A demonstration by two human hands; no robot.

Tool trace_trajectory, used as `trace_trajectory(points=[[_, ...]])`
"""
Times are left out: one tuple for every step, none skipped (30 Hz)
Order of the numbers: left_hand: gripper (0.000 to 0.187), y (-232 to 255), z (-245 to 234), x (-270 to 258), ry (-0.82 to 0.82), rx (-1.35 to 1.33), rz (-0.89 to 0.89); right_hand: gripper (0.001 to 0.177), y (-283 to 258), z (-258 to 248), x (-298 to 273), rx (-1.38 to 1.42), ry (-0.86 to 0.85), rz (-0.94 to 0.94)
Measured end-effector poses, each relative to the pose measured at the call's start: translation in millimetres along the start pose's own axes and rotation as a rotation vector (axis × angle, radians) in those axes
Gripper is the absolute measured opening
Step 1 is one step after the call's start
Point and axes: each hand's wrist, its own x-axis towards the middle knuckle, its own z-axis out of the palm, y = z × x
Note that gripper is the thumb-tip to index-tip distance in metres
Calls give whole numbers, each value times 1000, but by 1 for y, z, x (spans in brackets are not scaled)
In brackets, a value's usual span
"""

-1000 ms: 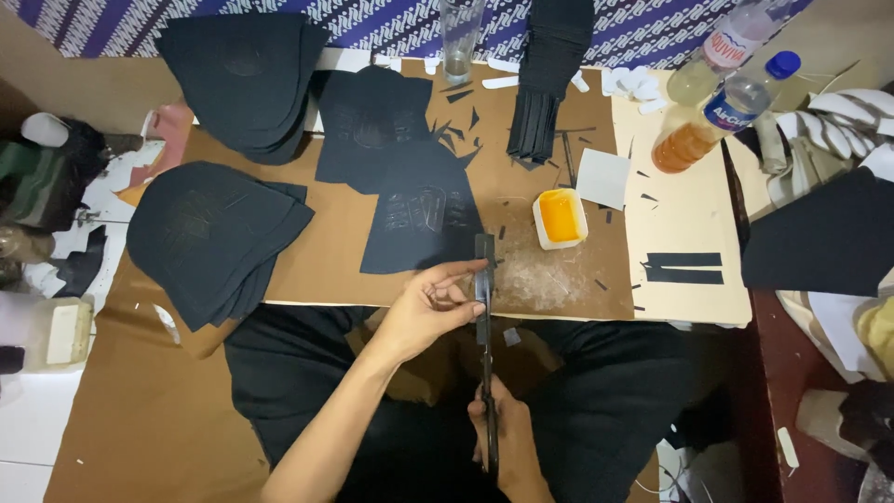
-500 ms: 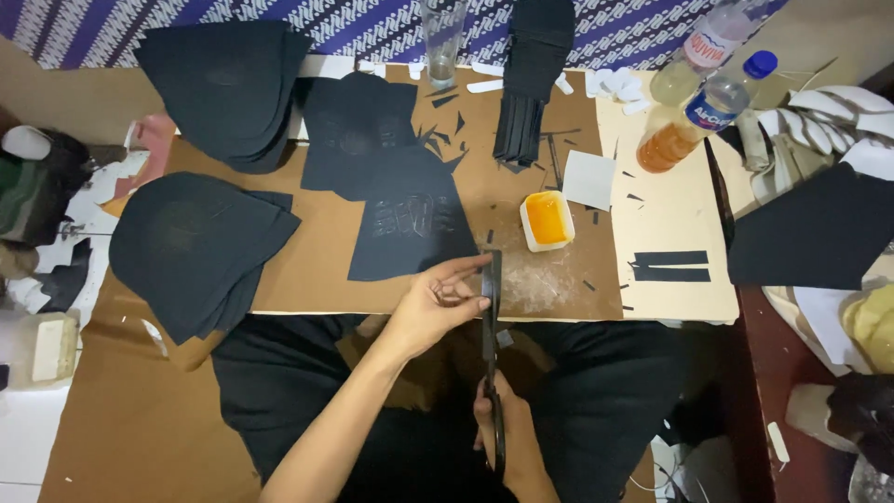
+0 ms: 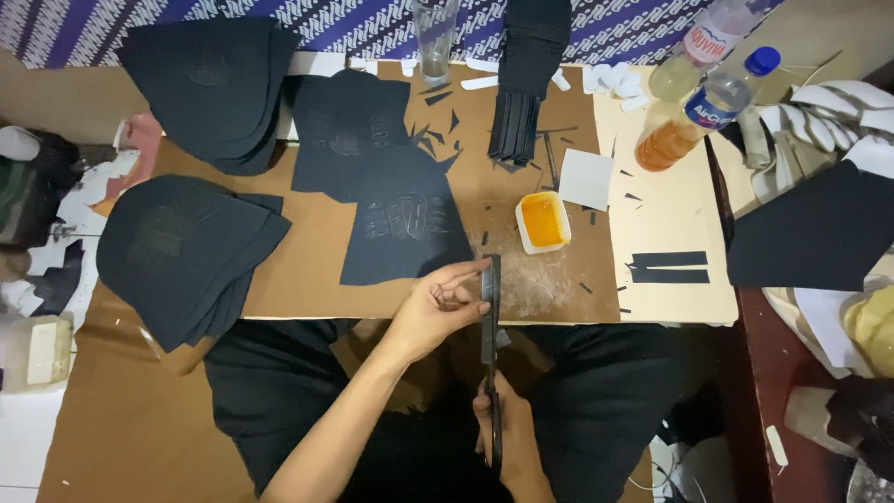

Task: Trimming excess material from leather components using scissors and pressing edges by hand to prepare them for assembly.

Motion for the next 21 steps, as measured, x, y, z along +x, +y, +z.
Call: trace_trajectory(points=[[54,2,0,0,-1,-1,0,59,1,0,1,0,1,0],[54,4,0,1,2,0,-8,59,2,0,2,23,23,0],[54,5,0,1,5,2,-16,58,4,1,4,47,45,0],[54,3,0,4,6,0,-16,58,1,0,3,46,45,1],[58,1,0,6,16,2,-24,58,-3,-1,2,28,34,37],[62,-1,-1,8,28,5,-30,59,-6,-1,1,11,22,70],[62,-1,-1,9,30,5,-29,59,0,1,6,10,20,69],[59,-2,-1,10,28,-30,-3,47,6,2,9,-56,26,80],[55,-2,0,11,26,-65,22,36,12,4,13,-121,31,91],[55,-3,0,12,26,-65,24,36,12,5,14,-121,31,90],[53,-5,-1,13,40,-18,50,49,12,5,14,-119,13,91],[51,-6,-1,14,53,28,77,63,11,5,15,-116,-4,92],[51,-3,2,12,53,27,78,63,7,3,14,-117,-3,92],[51,0,4,10,47,28,36,66,3,1,14,-77,-1,69],[52,3,6,8,41,29,-7,70,-1,0,13,-37,0,46],[52,5,7,7,39,30,-7,70,-1,-1,15,-35,1,46],[53,6,8,6,46,80,-22,71,0,-2,17,-41,-5,25],[53,8,9,6,53,130,-34,71,-1,-4,19,-48,-10,2],[53,6,8,7,50,130,-32,71,-4,-6,19,-48,-7,2],[55,4,8,8,51,126,-32,72,-7,-7,20,-54,-12,-19],[57,2,8,9,51,122,-32,74,-10,-9,20,-59,-18,-39]])
